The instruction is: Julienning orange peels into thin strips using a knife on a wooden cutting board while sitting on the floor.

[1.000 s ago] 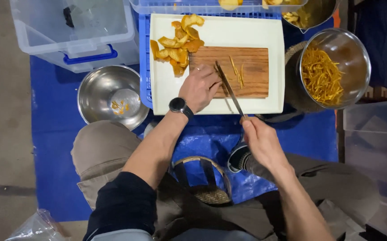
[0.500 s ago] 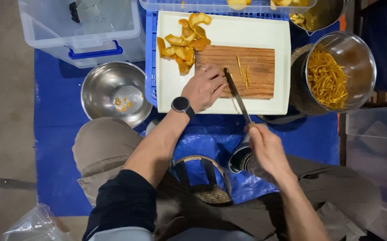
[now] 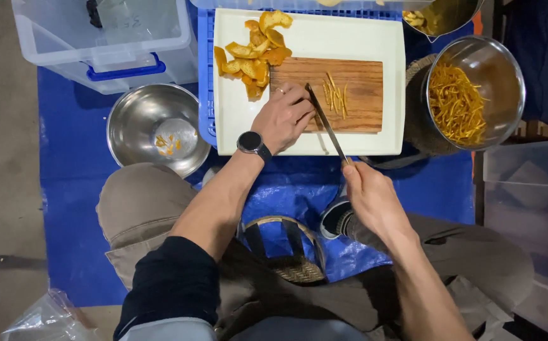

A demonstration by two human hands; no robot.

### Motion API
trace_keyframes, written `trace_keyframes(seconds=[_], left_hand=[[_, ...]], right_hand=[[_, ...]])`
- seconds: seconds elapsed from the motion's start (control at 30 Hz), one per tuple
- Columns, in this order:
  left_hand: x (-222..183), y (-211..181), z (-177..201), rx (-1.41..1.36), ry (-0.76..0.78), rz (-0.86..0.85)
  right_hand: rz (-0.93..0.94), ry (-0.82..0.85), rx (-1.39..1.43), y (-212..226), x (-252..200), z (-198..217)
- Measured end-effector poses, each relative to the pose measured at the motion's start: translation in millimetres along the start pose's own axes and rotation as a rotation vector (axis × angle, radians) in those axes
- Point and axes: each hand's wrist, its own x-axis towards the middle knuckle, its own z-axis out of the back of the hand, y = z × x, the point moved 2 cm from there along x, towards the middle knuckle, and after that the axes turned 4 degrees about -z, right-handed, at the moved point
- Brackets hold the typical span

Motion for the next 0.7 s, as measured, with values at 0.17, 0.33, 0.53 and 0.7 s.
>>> trace_keyframes(seconds=[0.17, 0.33, 0.53, 0.7], left_hand=[[-0.4, 1.5, -1.3, -0.009, 0.011, 0.008], [0.8, 5.0, -4.1, 0.04, 0.005, -0.039], [9.6, -12.1, 7.9, 0.155, -0.009, -0.042], [23.8, -24.7, -2.7, 0.276, 0.0, -0.086]], right_hand=[[0.092, -0.096, 0.047, -10.0, 5.7, -19.7], [-0.002, -0.027, 0.063, -28.1, -4.6, -8.9], [0.045, -0.109, 0.107, -18.8, 10.0, 8.6], [-0.024, -0.186, 0.128, -22.6, 7.7, 27.4]])
